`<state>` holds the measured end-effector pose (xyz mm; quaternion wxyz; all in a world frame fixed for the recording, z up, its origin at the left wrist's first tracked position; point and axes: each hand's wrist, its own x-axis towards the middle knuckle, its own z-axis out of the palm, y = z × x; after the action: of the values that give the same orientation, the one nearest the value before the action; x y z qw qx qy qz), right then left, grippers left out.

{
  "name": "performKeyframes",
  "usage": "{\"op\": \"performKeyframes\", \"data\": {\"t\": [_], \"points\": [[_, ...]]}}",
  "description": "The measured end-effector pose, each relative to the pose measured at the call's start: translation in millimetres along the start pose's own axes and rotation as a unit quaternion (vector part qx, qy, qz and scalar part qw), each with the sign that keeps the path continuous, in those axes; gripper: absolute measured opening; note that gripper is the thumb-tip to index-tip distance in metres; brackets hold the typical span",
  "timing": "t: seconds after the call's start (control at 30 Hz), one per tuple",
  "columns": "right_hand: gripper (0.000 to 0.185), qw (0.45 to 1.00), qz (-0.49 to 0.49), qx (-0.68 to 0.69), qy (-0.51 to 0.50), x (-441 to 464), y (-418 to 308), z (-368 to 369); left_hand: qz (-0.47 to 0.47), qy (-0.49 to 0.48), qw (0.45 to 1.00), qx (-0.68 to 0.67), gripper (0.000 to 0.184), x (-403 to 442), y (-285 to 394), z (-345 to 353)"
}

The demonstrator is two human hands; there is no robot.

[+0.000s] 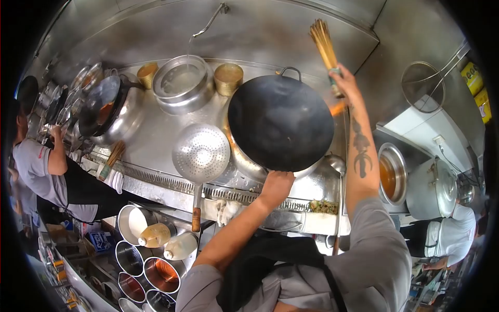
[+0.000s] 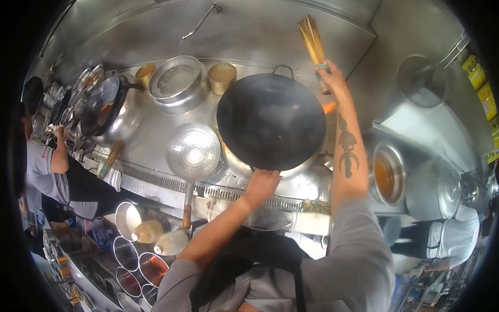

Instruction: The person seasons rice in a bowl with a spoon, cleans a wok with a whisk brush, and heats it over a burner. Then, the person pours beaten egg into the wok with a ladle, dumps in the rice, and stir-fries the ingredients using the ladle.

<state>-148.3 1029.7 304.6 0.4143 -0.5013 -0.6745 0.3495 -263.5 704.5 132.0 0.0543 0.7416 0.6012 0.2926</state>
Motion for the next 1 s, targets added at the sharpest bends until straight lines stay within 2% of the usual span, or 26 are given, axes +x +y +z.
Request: {"op": "performKeyframes", "data": {"t": [0.03, 0.13, 0.2, 0.23, 0.27, 0.3, 0.37, 0.4, 0.43, 0.47, 0.5, 0.53, 0.57, 0.6, 0.67, 0.7, 0.73, 0.77, 0.8, 0.87, 0.9, 0.93, 0.97, 1.0], "points": [[0.034, 0.994, -0.066, -0.084, 0.021, 9, 3, -8, 0.002, 0.008, 1.000, -0.008, 0.017, 0, 1, 1], [0.027, 0.977, -0.080, -0.173, 0.094, 0, 38, 47, -0.003, 0.013, 1.000, -0.023, 0.016, 0, 6, -1], [0.034, 0.977, -0.023, -0.211, -0.001, -47, 77, 106, -0.007, 0.011, 0.999, -0.032, 0.015, -1, 8, -3], [0.037, 0.932, -0.103, -0.317, -0.142, -78, 92, 127, -0.008, 0.010, 0.999, -0.036, 0.014, -1, 6, -4], [0.041, 0.908, -0.047, -0.327, -0.256, -119, 75, 141, -0.007, 0.009, 0.999, -0.040, 0.013, -2, 4, -5], [0.046, 0.901, -0.064, -0.308, -0.300, -159, 65, 136, 0.002, 0.021, 0.999, -0.030, 0.009, -2, 2, -3], [0.052, 0.888, -0.130, -0.264, -0.352, -184, 61, 111, 0.016, 0.043, 0.999, -0.011, 0.004, -7, -2, 2], [0.052, 0.883, -0.176, -0.240, -0.362, -181, 74, 76, 0.014, 0.035, 0.999, -0.014, 0.004, -7, 0, 0], [0.052, 0.842, -0.075, -0.391, -0.364, -150, 84, 47, 0.013, 0.020, 1.000, -0.018, 0.005, -10, 3, -3], [0.049, 0.835, 0.060, -0.467, -0.285, -96, 120, 20, 0.017, 0.013, 1.000, -0.017, 0.006, -6, 2, -6], [0.043, 0.852, 0.034, -0.501, -0.151, -73, 85, -8, 0.020, 0.015, 1.000, -0.019, 0.007, -7, 1, 1], [0.040, 0.908, 0.068, -0.410, -0.056, -53, 75, -20, 0.015, 0.019, 1.000, -0.015, 0.007, -3, 1, 1], [0.038, 0.954, 0.060, -0.294, 0.011, -40, 73, -16, 0.007, 0.020, 1.000, -0.012, 0.008, -2, 2, 1], [0.037, 0.980, 0.058, -0.171, 0.080, -33, 76, -12, 0.003, 0.014, 1.000, -0.010, 0.009, -5, 5, 2], [0.035, 0.964, -0.027, -0.244, 0.097, -21, 126, 52, 0.006, 0.001, 1.000, -0.010, 0.010, -4, 4, 2], [0.031, 0.956, 0.059, -0.273, -0.089, -45, 98, 73, 0.006, -0.005, 1.000, -0.014, 0.011, -4, 5, 4], [0.030, 0.967, 0.015, -0.171, -0.189, -79, 90, 99, 0.006, -0.005, 1.000, -0.018, 0.011, -4, 5, 4], [0.029, 0.907, -0.025, -0.319, -0.272, -111, 76, 127, 0.005, -0.004, 1.000, -0.022, 0.011, -6, 4, 4], [0.037, 0.902, -0.031, -0.235, -0.360, -150, 53, 127, 0.005, -0.005, 1.000, -0.025, 0.011, -7, 2, 3], [0.060, 0.896, -0.116, -0.225, -0.366, -173, 67, 108, 0.009, -0.015, 1.000, -0.022, 0.015, 0, -2, 1], [0.056, 0.861, -0.101, -0.370, -0.334, -158, 74, 85, 0.008, -0.031, 0.999, -0.026, 0.017, -9, 3, 1], [0.051, 0.825, -0.026, -0.449, -0.341, -128, 66, 59, 0.017, -0.017, 1.000, -0.009, 0.025, -14, 6, -1], [0.045, 0.909, 0.025, -0.378, -0.175, -101, 92, 41, 0.028, 0.001, 1.000, 0.013, 0.032, -17, 7, -5], [0.046, 0.909, 0.036, -0.408, -0.071, -69, 119, 18, 0.034, 0.016, 0.999, 0.032, 0.040, -24, 9, -6]]}}
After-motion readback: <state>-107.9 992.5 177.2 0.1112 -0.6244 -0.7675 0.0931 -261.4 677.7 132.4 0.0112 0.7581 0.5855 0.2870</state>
